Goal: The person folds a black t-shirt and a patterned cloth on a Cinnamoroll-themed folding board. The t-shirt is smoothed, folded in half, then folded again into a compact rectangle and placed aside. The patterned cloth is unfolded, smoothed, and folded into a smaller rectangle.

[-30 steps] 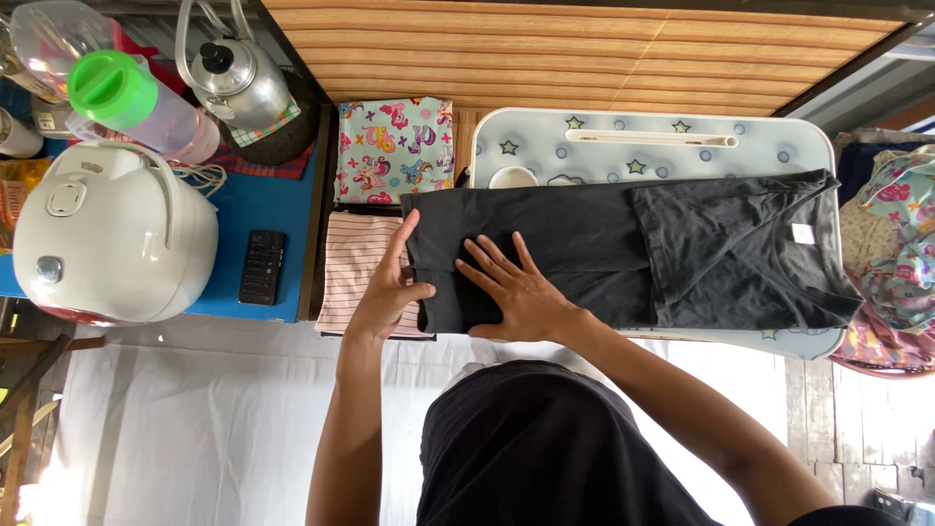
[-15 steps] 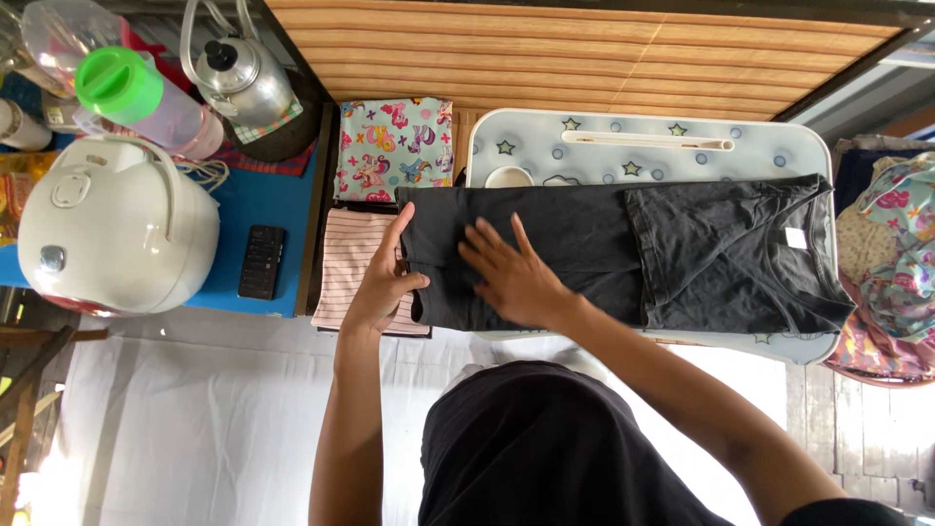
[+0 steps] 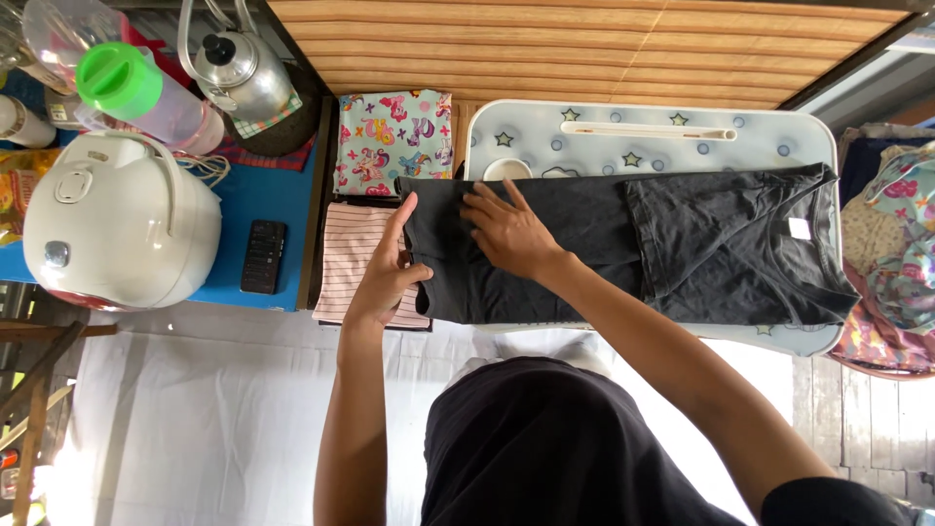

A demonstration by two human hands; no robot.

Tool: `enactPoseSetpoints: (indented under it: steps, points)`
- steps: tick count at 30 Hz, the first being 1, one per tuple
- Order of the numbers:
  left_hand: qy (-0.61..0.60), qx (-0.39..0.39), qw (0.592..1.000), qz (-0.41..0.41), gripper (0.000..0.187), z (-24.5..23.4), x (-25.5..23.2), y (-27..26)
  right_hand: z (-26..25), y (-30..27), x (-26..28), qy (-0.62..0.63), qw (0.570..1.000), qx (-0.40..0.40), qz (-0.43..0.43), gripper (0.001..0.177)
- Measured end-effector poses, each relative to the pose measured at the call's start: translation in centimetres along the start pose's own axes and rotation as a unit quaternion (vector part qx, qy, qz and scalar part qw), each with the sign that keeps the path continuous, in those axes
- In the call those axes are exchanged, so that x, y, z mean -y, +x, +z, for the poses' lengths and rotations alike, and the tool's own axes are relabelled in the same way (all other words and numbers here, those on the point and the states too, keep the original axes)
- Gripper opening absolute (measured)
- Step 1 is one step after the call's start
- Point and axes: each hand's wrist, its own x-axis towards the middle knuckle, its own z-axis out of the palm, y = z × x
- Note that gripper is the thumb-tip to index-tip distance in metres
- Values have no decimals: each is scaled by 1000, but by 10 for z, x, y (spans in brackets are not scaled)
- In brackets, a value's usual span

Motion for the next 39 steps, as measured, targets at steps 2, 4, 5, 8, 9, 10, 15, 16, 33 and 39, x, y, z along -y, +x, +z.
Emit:
enactPoseSetpoints:
  steps: [2, 4, 5, 8, 9, 10, 15, 16, 33, 39]
  points:
    - [-2, -3, 1000, 1, 102, 4, -2, 0, -10, -9, 11, 15, 1000, -4, -21, 34]
    - [8, -4, 1000, 3, 102, 8, -7, -2, -28, -22, 34, 80, 995, -7, -65, 30]
    - [7, -6, 1000, 3, 102, 11, -8, -3, -30, -30, 39, 82, 994, -6, -67, 30]
    - [19, -3, 1000, 6, 104, 20, -13, 0, -35, -46, 49, 156, 985, 13, -70, 16]
    - [55, 8, 998, 23, 105, 22, -13, 2, -36, -46, 49, 232, 973, -4, 17, 14]
    - [91, 20, 995, 40, 105, 24, -14, 4, -37, -47, 49, 305, 946, -22, 104, 13]
    - [218, 74, 965, 123, 106, 60, -16, 16, -43, -24, 34, 574, 716, -49, 394, 42]
    - [233, 80, 961, 123, 106, 69, -16, 18, -44, -21, 30, 648, 623, -57, 434, 60]
    - [471, -101, 848, 220, 40, 79, 41, 47, -40, -31, 13, 414, 805, -33, 425, 38]
    - [604, -67, 776, 167, 51, 76, 55, 52, -48, -31, 20, 251, 891, 51, 375, 57]
